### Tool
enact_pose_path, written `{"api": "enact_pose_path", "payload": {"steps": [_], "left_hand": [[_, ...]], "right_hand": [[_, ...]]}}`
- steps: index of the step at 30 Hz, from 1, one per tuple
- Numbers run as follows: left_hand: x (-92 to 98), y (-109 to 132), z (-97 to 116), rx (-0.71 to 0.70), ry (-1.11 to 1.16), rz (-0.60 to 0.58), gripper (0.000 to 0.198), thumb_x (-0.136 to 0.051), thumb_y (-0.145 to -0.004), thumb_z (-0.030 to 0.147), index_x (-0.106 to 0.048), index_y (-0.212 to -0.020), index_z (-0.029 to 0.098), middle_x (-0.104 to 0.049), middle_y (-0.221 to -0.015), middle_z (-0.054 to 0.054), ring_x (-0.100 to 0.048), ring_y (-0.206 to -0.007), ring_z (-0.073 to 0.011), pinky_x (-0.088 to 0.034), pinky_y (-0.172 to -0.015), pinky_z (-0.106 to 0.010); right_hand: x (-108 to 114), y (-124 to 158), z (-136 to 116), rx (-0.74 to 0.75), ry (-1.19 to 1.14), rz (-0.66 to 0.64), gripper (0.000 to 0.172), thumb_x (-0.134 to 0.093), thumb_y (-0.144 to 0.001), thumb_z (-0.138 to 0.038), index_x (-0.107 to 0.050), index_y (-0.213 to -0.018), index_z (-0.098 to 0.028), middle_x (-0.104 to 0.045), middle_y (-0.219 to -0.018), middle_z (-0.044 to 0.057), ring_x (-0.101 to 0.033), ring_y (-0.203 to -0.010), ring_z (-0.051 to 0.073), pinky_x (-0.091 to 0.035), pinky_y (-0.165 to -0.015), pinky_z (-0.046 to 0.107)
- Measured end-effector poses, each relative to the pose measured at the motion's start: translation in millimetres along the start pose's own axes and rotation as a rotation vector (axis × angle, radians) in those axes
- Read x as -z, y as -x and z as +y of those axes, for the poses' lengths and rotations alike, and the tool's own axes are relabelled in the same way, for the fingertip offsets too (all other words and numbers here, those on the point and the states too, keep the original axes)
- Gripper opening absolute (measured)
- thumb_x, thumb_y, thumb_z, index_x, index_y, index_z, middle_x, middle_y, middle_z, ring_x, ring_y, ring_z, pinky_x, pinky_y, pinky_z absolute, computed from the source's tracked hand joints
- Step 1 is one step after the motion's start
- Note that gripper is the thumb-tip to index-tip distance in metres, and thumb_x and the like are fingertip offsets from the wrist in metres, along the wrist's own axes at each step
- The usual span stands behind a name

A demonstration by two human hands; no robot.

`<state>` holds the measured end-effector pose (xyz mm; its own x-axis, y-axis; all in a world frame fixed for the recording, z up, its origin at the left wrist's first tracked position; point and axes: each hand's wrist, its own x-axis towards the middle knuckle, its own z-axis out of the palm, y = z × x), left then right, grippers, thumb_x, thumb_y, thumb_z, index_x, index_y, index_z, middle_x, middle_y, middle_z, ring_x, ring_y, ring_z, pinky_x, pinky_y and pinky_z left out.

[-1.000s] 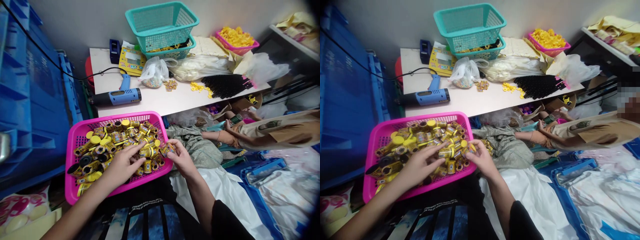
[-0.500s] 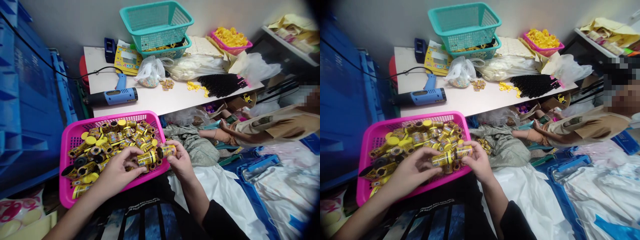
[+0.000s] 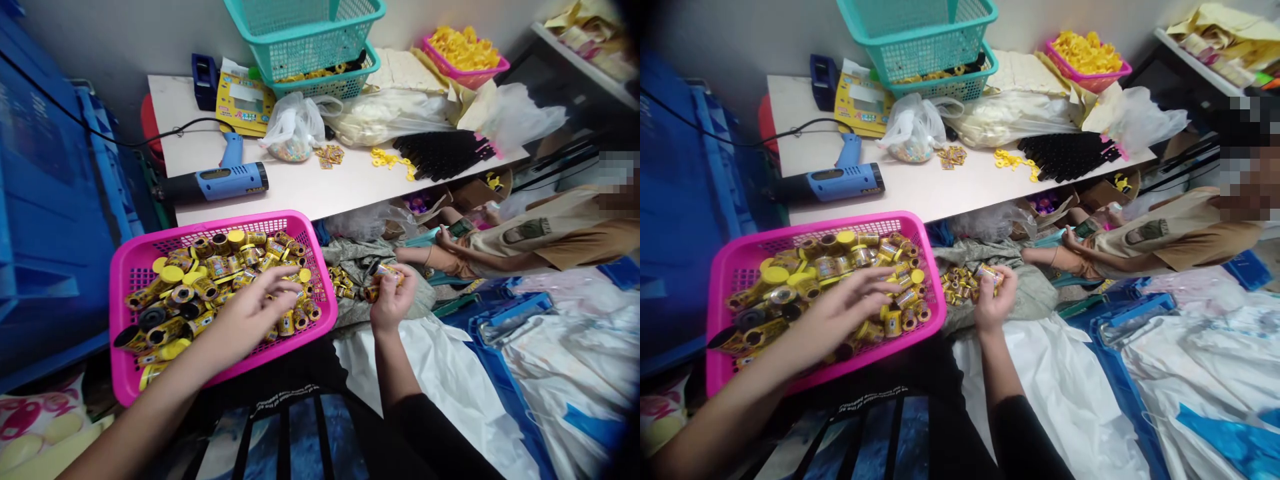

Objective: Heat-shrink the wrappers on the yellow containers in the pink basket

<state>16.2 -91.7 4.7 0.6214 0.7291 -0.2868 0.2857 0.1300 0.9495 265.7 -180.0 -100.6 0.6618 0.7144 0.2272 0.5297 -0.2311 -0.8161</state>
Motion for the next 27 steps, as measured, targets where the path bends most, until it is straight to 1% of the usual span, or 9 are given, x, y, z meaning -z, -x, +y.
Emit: {"api": "enact_pose_path", "payload": {"steps": [3,6,8,11,13,16,18,22,27], "left_hand": [[23.6,6.4,-13.3,0.016,-0.004,0.130,0.052,-0.052,-0.087,0.058,-0.058,-0.121,0.018,-0.072,-0.108,-0.012,-0.069,-0.095,-0.0245,-0.057,-0.077,-0.035],[36.2,17.0,-27.5,0.025,-0.170,0.173,0.048,-0.050,-0.089,0.058,-0.062,-0.117,0.021,-0.072,-0.110,-0.010,-0.068,-0.096,-0.0252,-0.056,-0.082,-0.037],[38.5,24.4,-35.2,-0.027,-0.405,0.176,0.041,-0.049,-0.090,0.054,-0.066,-0.111,0.023,-0.071,-0.111,-0.008,-0.066,-0.102,-0.0264,-0.052,-0.089,-0.041],[36.0,31.0,-44.2,-0.194,-0.780,0.152,0.034,-0.047,-0.093,0.046,-0.070,-0.103,0.023,-0.072,-0.108,-0.008,-0.062,-0.105,-0.0288,-0.047,-0.094,-0.047],[33.0,32.0,-49.3,-0.271,-0.970,0.128,0.031,-0.049,-0.093,0.040,-0.069,-0.106,0.021,-0.070,-0.109,-0.010,-0.060,-0.104,-0.0305,-0.047,-0.092,-0.049],[32.3,31.5,-57.5,-0.267,-1.154,0.151,0.032,-0.055,-0.090,0.033,-0.065,-0.116,0.019,-0.065,-0.118,-0.014,-0.055,-0.109,-0.0344,-0.048,-0.090,-0.051],[36.9,31.5,-63.0,-0.254,-1.160,0.174,0.033,-0.054,-0.090,0.032,-0.064,-0.118,0.018,-0.062,-0.122,-0.015,-0.053,-0.111,-0.0344,-0.048,-0.092,-0.050],[52.1,34.6,-67.7,-0.263,-0.979,0.197,0.032,-0.043,-0.094,0.033,-0.067,-0.110,0.020,-0.064,-0.115,-0.013,-0.059,-0.107,-0.0294,-0.050,-0.093,-0.045],[53.3,43.0,-52.7,-0.040,-0.561,0.453,0.038,-0.056,-0.087,0.051,-0.067,-0.111,0.023,-0.072,-0.108,-0.008,-0.068,-0.094,-0.0245,-0.056,-0.085,-0.038]], "right_hand": [[1.5,-17.5,50.4,-0.056,0.129,-0.094,0.063,-0.046,-0.081,-0.069,-0.055,-0.103,-0.011,-0.057,-0.095,0.014,-0.052,-0.088,0.024,-0.042,-0.086,0.042],[-7.2,-24.2,67.3,-0.043,0.194,-0.194,0.072,-0.059,-0.066,-0.072,-0.062,-0.099,-0.007,-0.059,-0.098,0.019,-0.052,-0.098,0.031,-0.038,-0.093,0.053],[-13.1,-22.2,53.1,-0.001,0.182,-0.215,0.069,-0.051,-0.076,-0.068,-0.062,-0.105,-0.007,-0.059,-0.105,0.020,-0.051,-0.103,0.030,-0.038,-0.095,0.052],[-19.8,-11.7,4.1,0.137,0.093,-0.285,0.050,-0.038,-0.093,-0.054,-0.063,-0.107,-0.013,-0.061,-0.108,0.013,-0.054,-0.103,0.021,-0.042,-0.094,0.039],[-26.2,-3.8,-30.8,0.330,0.080,-0.440,0.035,-0.045,-0.094,-0.046,-0.066,-0.098,-0.019,-0.062,-0.106,0.008,-0.054,-0.103,0.017,-0.039,-0.097,0.035],[-41.7,2.2,-63.7,0.632,0.310,-0.682,0.024,-0.051,-0.095,-0.031,-0.064,-0.114,-0.023,-0.057,-0.125,0.005,-0.046,-0.117,0.021,-0.031,-0.099,0.039],[-52.8,1.1,-72.4,0.678,0.451,-0.734,0.034,-0.050,-0.094,-0.025,-0.057,-0.127,-0.023,-0.052,-0.132,0.006,-0.042,-0.121,0.023,-0.028,-0.097,0.042],[-68.4,-3.8,-83.7,0.566,0.409,-0.684,0.031,-0.047,-0.091,-0.018,-0.060,-0.119,-0.021,-0.061,-0.115,0.006,-0.051,-0.108,0.020,-0.029,-0.095,0.041],[-79.5,-2.0,-98.4,0.501,0.269,-0.780,0.041,-0.061,-0.089,-0.038,-0.060,-0.124,-0.016,-0.061,-0.112,0.010,-0.053,-0.107,0.024,-0.036,-0.096,0.041]]}}
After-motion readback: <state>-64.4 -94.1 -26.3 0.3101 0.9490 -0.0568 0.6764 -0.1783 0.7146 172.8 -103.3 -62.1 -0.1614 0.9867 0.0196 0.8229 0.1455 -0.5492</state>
